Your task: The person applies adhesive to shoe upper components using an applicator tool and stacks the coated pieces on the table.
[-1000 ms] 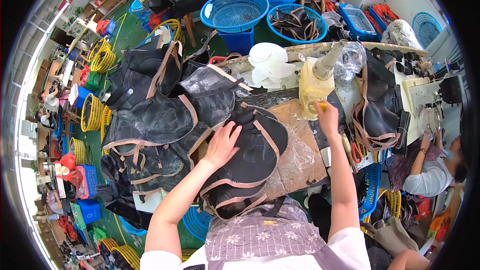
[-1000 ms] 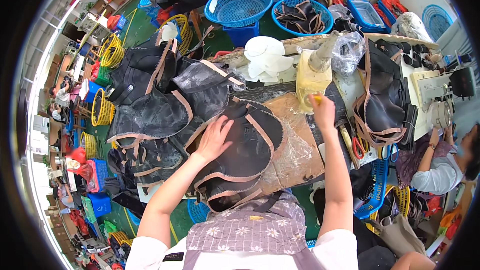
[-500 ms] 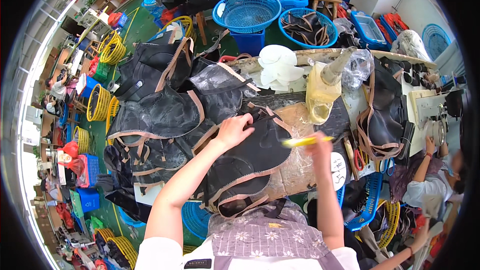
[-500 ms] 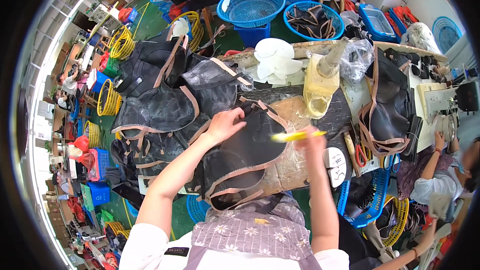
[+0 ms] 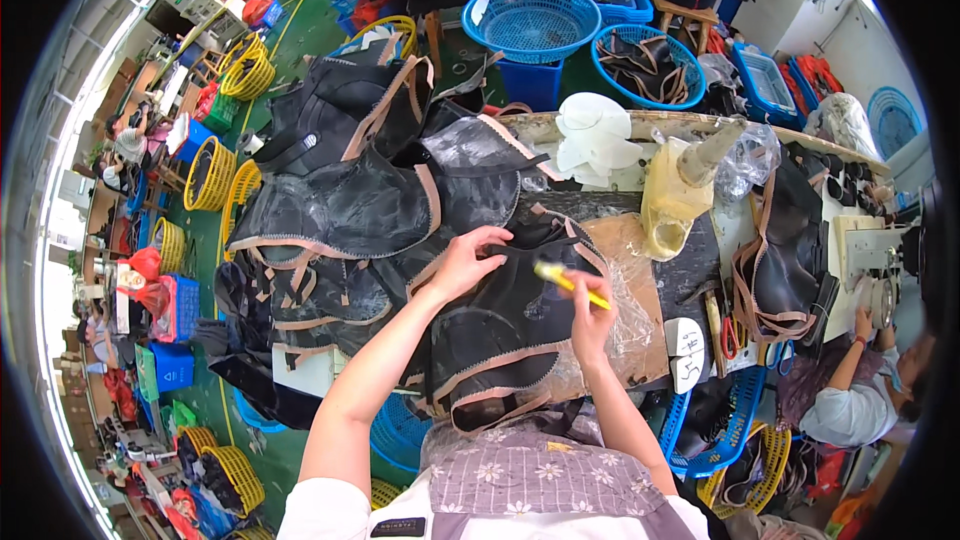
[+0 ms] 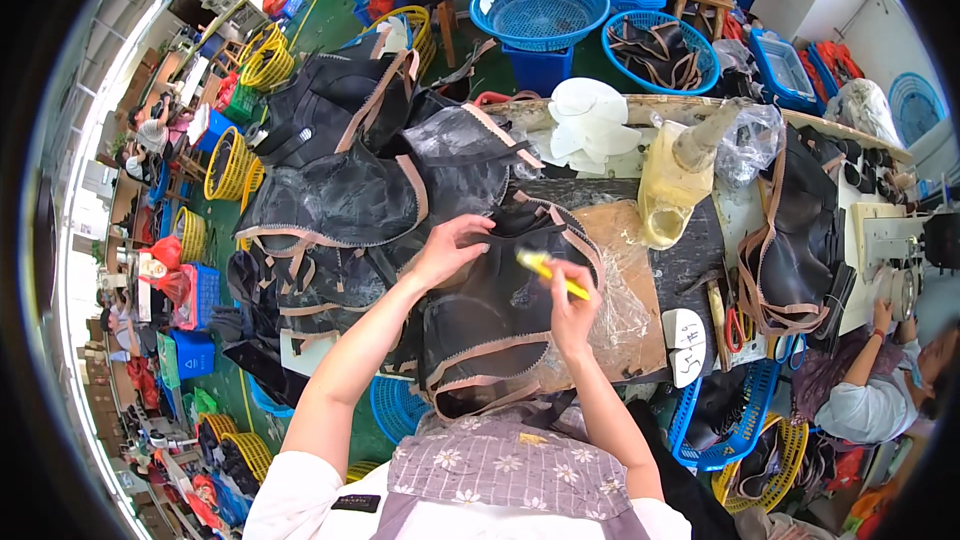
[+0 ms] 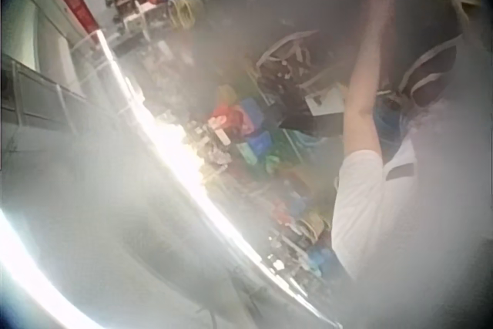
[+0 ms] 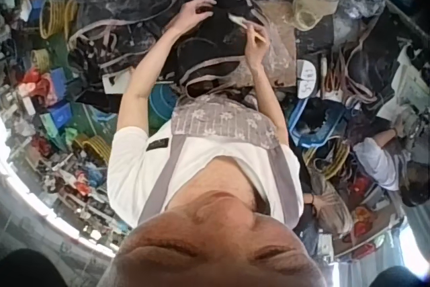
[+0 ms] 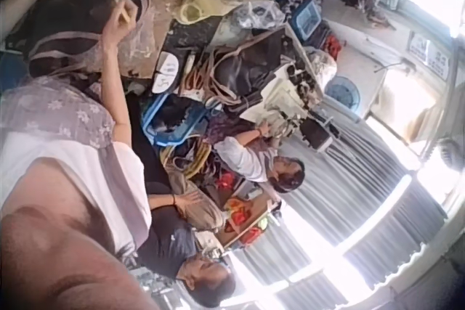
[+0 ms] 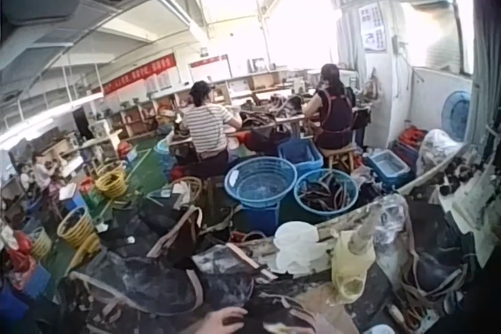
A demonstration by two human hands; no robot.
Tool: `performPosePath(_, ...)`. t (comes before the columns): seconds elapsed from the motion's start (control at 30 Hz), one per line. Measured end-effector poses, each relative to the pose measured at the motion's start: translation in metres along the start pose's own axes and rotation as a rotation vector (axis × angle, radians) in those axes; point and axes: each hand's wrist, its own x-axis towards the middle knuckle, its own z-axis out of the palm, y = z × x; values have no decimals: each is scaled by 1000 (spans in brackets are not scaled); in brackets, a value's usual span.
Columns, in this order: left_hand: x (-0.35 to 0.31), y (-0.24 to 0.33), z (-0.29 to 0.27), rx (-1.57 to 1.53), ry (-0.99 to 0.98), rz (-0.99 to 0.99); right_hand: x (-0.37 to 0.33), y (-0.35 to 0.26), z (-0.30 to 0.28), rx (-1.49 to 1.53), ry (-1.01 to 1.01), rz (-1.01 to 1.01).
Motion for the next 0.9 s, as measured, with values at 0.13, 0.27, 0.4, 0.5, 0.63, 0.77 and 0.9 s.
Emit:
performPosePath(0.13, -1, -16, 13, -195, -8, 36, -4, 37, -11, -166, -73, 48)
performPosePath(0.27, -22, -40, 0, -8, 50, 30, -10, 14, -9, -97, -60, 123)
performPosePath(0.4, -23, -24, 9, 60, 68, 18, -11, -17, 12, -260, -238, -264)
performPosePath(0.5, -25, -12, 14, 182, 147, 103, -17, -9, 11, -430, -249, -264)
performPosePath(0.63, -31, -7, 20, 335, 206, 193, -26, -31, 28, -414, -181, -357)
performPosePath(0.77, -32, -1, 22, 315, 181, 244, -23, -29, 26, -545, -219, -493)
performPosePath(0.9, -27, -27, 8, 82, -64, 188, -26, -35, 33, -538, -212, -526)
